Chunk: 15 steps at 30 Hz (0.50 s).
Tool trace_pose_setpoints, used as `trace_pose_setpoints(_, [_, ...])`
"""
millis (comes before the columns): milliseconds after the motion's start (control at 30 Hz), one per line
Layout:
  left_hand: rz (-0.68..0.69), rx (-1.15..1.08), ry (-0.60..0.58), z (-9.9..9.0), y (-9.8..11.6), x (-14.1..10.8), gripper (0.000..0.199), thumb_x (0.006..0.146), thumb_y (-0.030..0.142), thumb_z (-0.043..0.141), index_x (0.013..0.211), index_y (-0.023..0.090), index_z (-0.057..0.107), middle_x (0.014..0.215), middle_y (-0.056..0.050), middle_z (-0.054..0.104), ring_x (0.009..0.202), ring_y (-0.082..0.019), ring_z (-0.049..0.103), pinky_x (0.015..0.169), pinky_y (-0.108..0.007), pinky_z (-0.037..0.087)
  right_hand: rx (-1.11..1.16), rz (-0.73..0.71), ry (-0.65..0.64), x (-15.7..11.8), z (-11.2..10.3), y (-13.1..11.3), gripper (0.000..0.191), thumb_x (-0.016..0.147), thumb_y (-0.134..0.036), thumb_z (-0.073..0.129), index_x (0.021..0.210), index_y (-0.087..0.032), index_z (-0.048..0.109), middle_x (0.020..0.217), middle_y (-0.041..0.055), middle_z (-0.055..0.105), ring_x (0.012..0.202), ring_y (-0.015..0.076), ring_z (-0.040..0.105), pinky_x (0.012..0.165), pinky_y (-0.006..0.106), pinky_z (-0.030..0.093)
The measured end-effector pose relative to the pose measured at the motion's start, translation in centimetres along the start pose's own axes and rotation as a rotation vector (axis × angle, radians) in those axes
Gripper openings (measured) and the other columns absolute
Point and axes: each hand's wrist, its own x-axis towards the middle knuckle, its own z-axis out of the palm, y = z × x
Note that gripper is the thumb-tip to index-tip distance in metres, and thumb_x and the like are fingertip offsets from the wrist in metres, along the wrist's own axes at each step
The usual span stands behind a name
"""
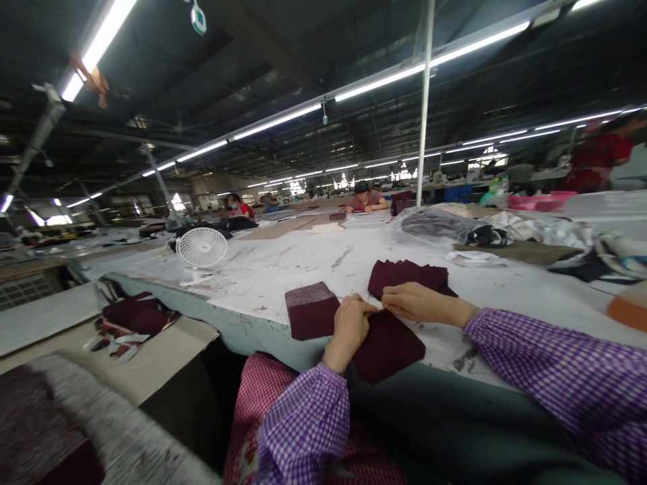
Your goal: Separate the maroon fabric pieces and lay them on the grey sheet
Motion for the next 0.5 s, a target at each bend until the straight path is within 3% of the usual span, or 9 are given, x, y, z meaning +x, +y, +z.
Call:
trace_pose_setpoints(133, [0.052,0.092,-0.012,-0.1,0.4,-0.3,0.037,0.087,0.012,0.043,0.098,0.029,0.073,0.093,-0.005,0.062,0.092,-0.019,0.053,0.082,-0.029,0.044,-0.206,-0.087,-0.032,-0.5,0.5,-0.2,0.019,0.087,-0.008,0.043,0.088,-0.013,0.062,0.087,0.0090,0.059,0.080,0.0184,0.055,0.064,0.028,0.040])
trace_pose_setpoints(233, [0.075,0.129,-0.014,-0.3,0.5,-0.5,0.039,0.087,0.011,0.040,0.100,0.027,0.073,0.094,-0.006,0.061,0.091,-0.019,0.052,0.081,-0.030,0.045,-0.230,-0.076,-0.035,-1.0,0.3,0.1,0.022,0.083,-0.005,0.047,0.095,-0.013,0.064,0.093,0.0105,0.061,0.084,0.0203,0.056,0.070,0.031,0.043])
trace_pose_setpoints(400, [0.067,0.157,-0.020,-0.2,0.6,-0.5,0.041,0.085,0.009,0.039,0.102,0.027,0.072,0.094,-0.006,0.061,0.091,-0.019,0.052,0.084,-0.030,0.045,0.063,0.089,0.082,-0.7,-0.1,-0.7,0.036,0.084,-0.005,0.039,0.109,-0.017,0.060,0.102,0.0093,0.061,0.090,0.0178,0.058,0.079,0.029,0.045])
trace_pose_setpoints(500, [0.072,0.170,-0.025,-0.3,0.8,-0.5,0.040,0.086,0.009,0.039,0.104,0.027,0.071,0.096,-0.006,0.062,0.092,-0.019,0.052,0.084,-0.030,0.045,0.233,0.115,0.078,-0.1,0.6,-1.6,0.031,0.083,-0.008,0.038,0.100,-0.017,0.062,0.096,0.0091,0.062,0.087,0.0175,0.059,0.077,0.028,0.046])
